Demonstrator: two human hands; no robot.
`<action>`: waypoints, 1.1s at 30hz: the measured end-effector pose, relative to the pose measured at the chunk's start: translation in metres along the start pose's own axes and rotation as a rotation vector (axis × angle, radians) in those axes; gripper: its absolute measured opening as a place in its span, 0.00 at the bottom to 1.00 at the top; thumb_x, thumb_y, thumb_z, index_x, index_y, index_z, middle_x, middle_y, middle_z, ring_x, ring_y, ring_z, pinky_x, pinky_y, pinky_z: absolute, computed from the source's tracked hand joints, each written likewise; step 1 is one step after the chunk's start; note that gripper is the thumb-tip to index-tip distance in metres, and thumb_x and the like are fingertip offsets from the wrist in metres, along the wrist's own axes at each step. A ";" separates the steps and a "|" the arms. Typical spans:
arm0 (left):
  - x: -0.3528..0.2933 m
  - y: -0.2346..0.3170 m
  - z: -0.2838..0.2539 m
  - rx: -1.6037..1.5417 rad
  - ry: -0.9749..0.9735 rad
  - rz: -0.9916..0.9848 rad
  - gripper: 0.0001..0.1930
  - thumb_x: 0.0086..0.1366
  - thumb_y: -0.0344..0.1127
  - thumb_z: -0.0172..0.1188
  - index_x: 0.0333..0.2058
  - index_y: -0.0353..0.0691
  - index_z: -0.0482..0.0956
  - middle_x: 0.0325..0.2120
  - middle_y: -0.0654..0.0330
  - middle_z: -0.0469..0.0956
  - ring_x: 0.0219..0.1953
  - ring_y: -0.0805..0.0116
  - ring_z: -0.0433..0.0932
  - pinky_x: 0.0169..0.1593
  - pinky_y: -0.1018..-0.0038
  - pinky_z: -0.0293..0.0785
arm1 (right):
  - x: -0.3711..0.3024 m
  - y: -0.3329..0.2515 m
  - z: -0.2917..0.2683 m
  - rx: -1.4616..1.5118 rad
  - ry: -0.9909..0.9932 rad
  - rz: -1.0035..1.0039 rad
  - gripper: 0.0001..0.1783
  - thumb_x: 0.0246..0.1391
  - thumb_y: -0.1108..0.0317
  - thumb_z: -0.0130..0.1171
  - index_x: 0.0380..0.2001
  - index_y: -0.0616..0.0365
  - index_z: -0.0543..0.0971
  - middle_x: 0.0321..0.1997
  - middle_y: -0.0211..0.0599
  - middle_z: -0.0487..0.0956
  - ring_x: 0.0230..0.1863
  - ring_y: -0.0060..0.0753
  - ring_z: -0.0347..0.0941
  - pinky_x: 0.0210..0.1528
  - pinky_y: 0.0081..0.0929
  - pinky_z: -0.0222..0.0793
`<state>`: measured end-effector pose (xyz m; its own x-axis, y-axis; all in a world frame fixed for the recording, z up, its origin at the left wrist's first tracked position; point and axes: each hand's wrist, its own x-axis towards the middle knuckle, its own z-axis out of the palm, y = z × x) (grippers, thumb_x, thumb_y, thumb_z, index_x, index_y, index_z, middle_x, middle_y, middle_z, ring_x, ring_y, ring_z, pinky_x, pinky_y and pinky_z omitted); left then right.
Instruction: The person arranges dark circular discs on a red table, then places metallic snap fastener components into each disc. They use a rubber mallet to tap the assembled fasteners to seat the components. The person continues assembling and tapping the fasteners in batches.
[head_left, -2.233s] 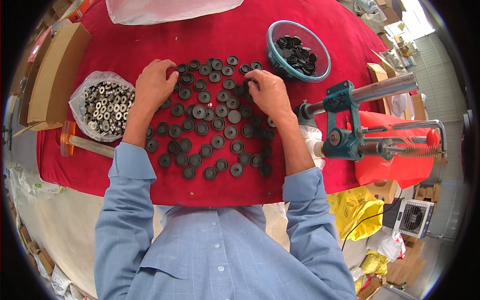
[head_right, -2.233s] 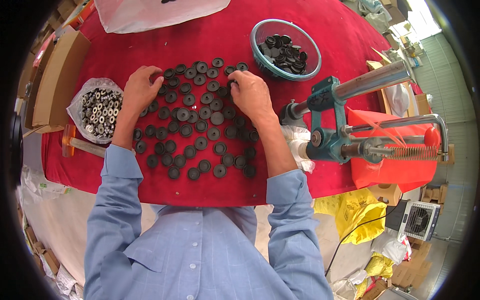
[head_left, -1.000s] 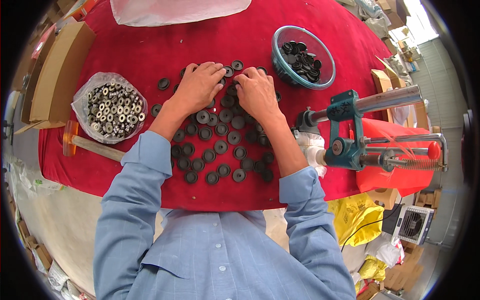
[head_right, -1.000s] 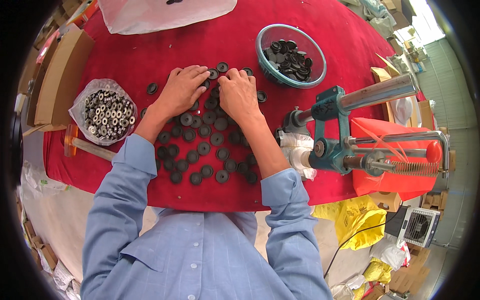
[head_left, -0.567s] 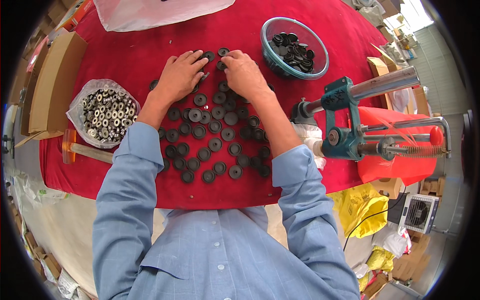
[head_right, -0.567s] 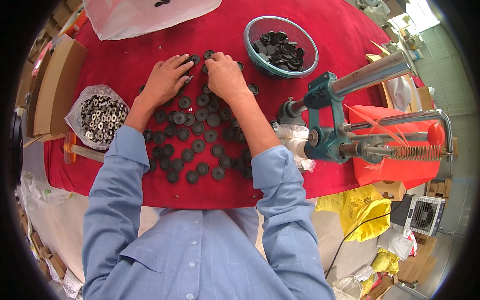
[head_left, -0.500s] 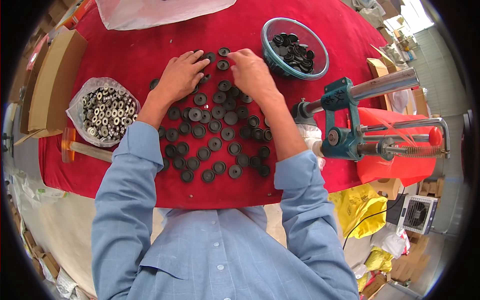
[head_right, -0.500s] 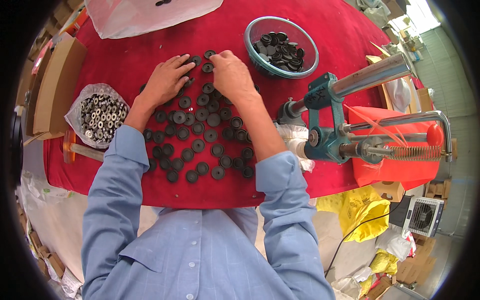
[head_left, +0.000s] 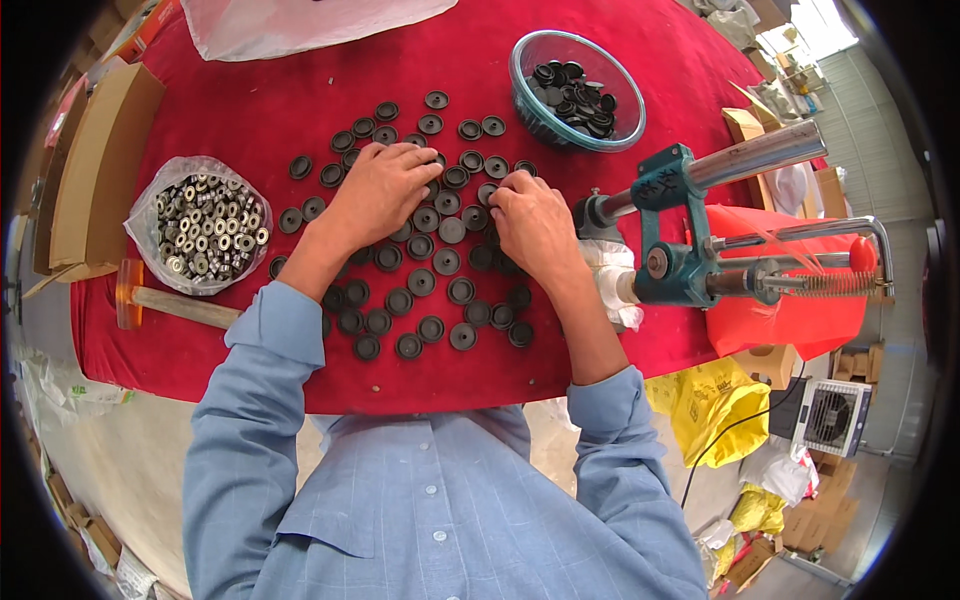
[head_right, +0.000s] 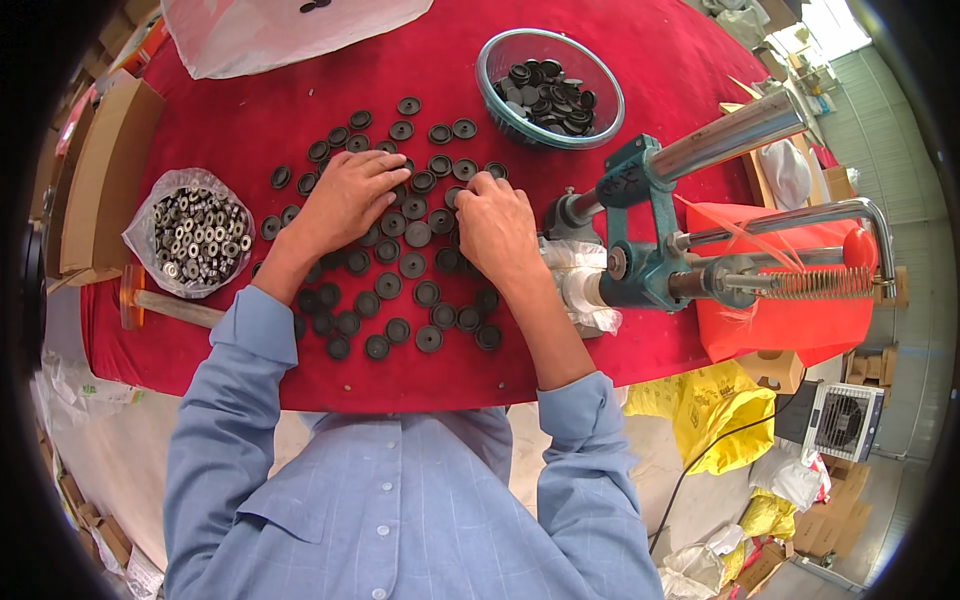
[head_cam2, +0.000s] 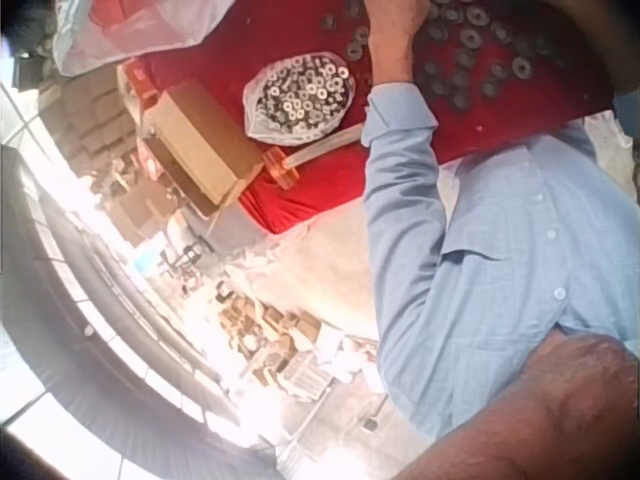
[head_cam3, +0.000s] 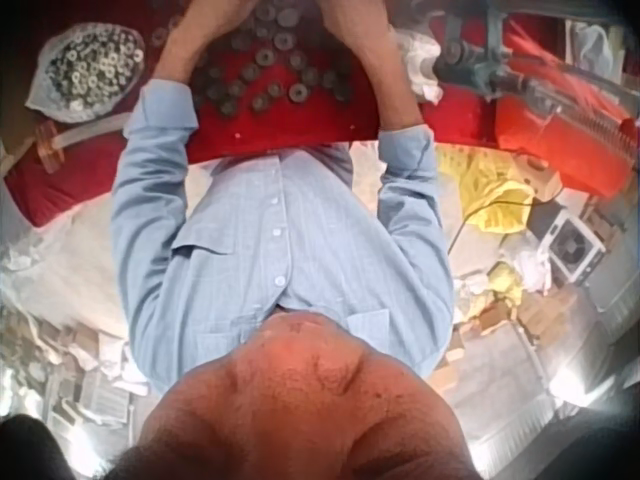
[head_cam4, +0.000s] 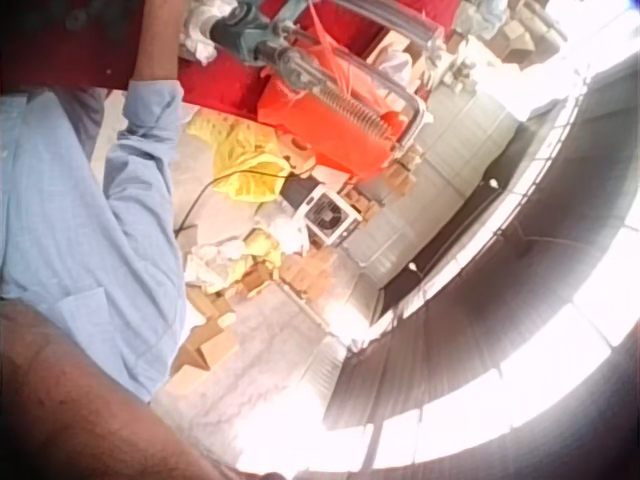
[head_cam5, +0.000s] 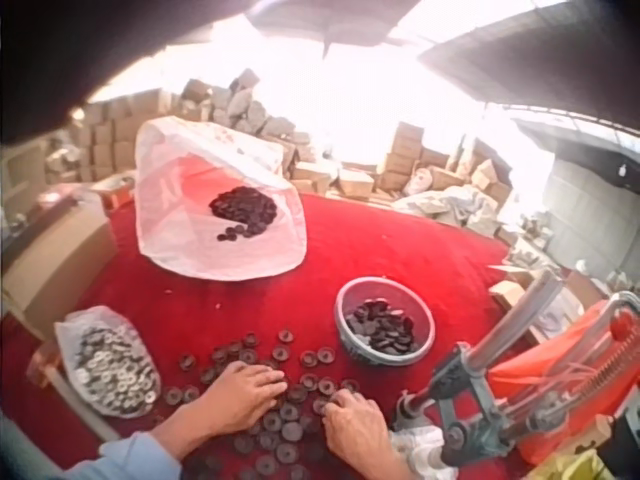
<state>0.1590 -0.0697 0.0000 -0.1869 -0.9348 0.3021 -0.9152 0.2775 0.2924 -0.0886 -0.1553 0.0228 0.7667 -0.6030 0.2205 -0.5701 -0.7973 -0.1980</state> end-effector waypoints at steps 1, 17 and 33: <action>0.001 -0.003 0.000 0.015 -0.001 -0.025 0.22 0.69 0.31 0.66 0.61 0.43 0.82 0.65 0.58 0.79 0.68 0.56 0.74 0.69 0.56 0.67 | -0.002 0.000 -0.004 -0.033 -0.031 0.030 0.09 0.57 0.68 0.69 0.41 0.56 0.89 0.47 0.39 0.83 0.51 0.45 0.81 0.53 0.45 0.76; -0.002 -0.003 -0.031 -0.113 0.084 -0.076 0.21 0.70 0.32 0.66 0.61 0.42 0.82 0.64 0.52 0.78 0.66 0.49 0.76 0.68 0.56 0.72 | 0.029 0.007 -0.016 0.346 0.270 0.058 0.11 0.61 0.76 0.63 0.46 0.58 0.87 0.47 0.49 0.83 0.46 0.57 0.84 0.52 0.50 0.80; -0.119 0.105 -0.078 -0.301 -0.144 -0.268 0.20 0.65 0.33 0.71 0.55 0.37 0.84 0.54 0.51 0.84 0.56 0.49 0.81 0.60 0.57 0.76 | -0.086 0.000 -0.026 0.051 0.022 0.092 0.09 0.57 0.73 0.68 0.42 0.56 0.86 0.43 0.37 0.81 0.48 0.45 0.78 0.52 0.45 0.74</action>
<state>0.1128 0.0884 0.0656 -0.0241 -0.9982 0.0552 -0.7969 0.0525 0.6018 -0.1624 -0.1040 0.0285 0.7046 -0.6747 0.2197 -0.6221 -0.7363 -0.2662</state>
